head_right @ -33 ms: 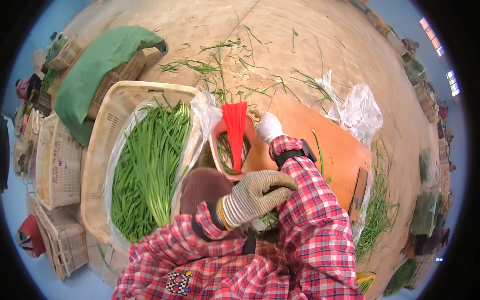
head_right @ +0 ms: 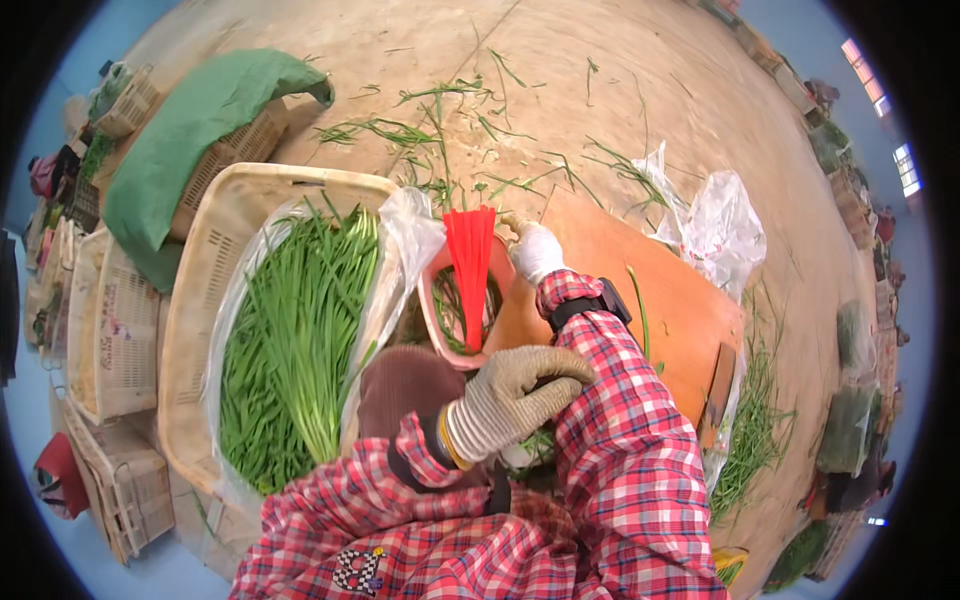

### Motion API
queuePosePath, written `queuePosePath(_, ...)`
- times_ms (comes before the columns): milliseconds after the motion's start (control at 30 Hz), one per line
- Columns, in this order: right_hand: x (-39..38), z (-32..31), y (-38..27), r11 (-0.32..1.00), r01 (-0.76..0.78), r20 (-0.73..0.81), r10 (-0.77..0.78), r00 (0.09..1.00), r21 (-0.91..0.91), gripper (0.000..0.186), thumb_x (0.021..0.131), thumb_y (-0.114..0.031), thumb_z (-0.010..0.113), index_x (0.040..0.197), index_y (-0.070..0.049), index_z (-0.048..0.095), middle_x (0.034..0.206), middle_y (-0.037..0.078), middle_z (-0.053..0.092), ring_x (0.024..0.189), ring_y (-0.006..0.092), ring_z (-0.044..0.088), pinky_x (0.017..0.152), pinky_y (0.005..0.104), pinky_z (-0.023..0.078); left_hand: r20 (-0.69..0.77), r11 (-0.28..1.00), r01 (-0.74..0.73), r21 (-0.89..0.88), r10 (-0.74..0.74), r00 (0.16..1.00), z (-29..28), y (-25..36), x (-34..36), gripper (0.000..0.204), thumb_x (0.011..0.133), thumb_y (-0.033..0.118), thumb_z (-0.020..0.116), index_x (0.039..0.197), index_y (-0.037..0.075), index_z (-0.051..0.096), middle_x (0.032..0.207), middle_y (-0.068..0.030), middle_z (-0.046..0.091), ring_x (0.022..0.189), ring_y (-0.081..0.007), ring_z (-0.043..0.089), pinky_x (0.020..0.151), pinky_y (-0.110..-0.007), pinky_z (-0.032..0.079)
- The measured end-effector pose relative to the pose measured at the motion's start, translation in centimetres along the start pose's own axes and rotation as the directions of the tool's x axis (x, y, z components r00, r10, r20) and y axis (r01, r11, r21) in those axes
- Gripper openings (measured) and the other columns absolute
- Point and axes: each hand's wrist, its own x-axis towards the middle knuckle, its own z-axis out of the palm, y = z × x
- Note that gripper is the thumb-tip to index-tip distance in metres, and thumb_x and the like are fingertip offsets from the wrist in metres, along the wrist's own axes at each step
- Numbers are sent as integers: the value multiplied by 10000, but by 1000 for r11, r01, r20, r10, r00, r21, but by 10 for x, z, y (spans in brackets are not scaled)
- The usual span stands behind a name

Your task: Bundling green onions or chives with red ribbon and trimming the roots with a knife.

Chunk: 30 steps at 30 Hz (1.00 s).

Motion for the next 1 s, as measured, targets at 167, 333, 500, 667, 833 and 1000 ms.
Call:
queuePosePath(167, 80, 41, 27, 956, 157, -95, -185, 978, -246, 400, 833, -101, 562, 1227, -161, 602, 1163, 168, 611, 991, 366, 613, 840, 436, 498, -11, 712, 323, -623, -421, 907, -30, -20, 12, 173, 909, 64, 554, 1051, 12, 639, 767, 12, 592, 621, -38, 510, 560, -191, 417)
queuePosePath(333, 121, 65, 35, 907, 76, 88, -43, 995, -414, 269, 824, -147, 585, 1078, -143, 672, 1057, 167, 645, 914, 358, 638, 785, 438, 509, 106, 543, 407, -734, -501, 859, -48, -20, 14, 191, 923, 66, 542, 1083, 12, 631, 703, 21, 571, 626, -41, 520, 576, -190, 425)
queuePosePath(500, 110, 56, 22, 818, 221, 70, -218, 974, -531, 145, 795, -167, 596, 860, -97, 705, 1025, 133, 658, 926, 331, 631, 776, 420, 516, -10, 702, 332, -630, -434, 901, -53, -20, 18, 205, 924, 71, 536, 1100, 9, 620, 741, 18, 578, 656, -34, 515, 606, -197, 436)
queuePosePath(667, 68, 11, 8, 829, 312, 25, -340, 940, -464, 79, 769, -125, 607, 789, -68, 659, 1095, 92, 642, 997, 309, 599, 813, 406, 507, -97, 755, 301, -583, -433, 896, -42, -40, 19, 284, 897, 77, 565, 1174, 14, 553, 848, -5, 581, 715, -67, 522, 677, -226, 464)
queuePosePath(833, 28, -35, -3, 834, 307, 54, -319, 946, -459, 109, 799, -177, 574, 805, -81, 624, 796, 159, 638, 777, 379, 626, 655, 474, 489, -615, 922, 115, -370, -336, 713, -27, -119, 40, 357, 835, 18, 549, 1192, 8, 554, 1076, -64, 571, 938, -135, 538, 811, -230, 441)
queuePosePath(1000, -5, -54, -31, 847, 254, 70, -251, 966, -468, 122, 813, -139, 546, 830, -80, 651, 783, 167, 668, 757, 345, 669, 636, 449, 527, -729, 763, 420, -490, -624, 283, -58, -203, 82, 401, 893, 124, 484, 1277, 18, 518, 1260, -174, 555, 1068, -280, 570, 902, -309, 443)
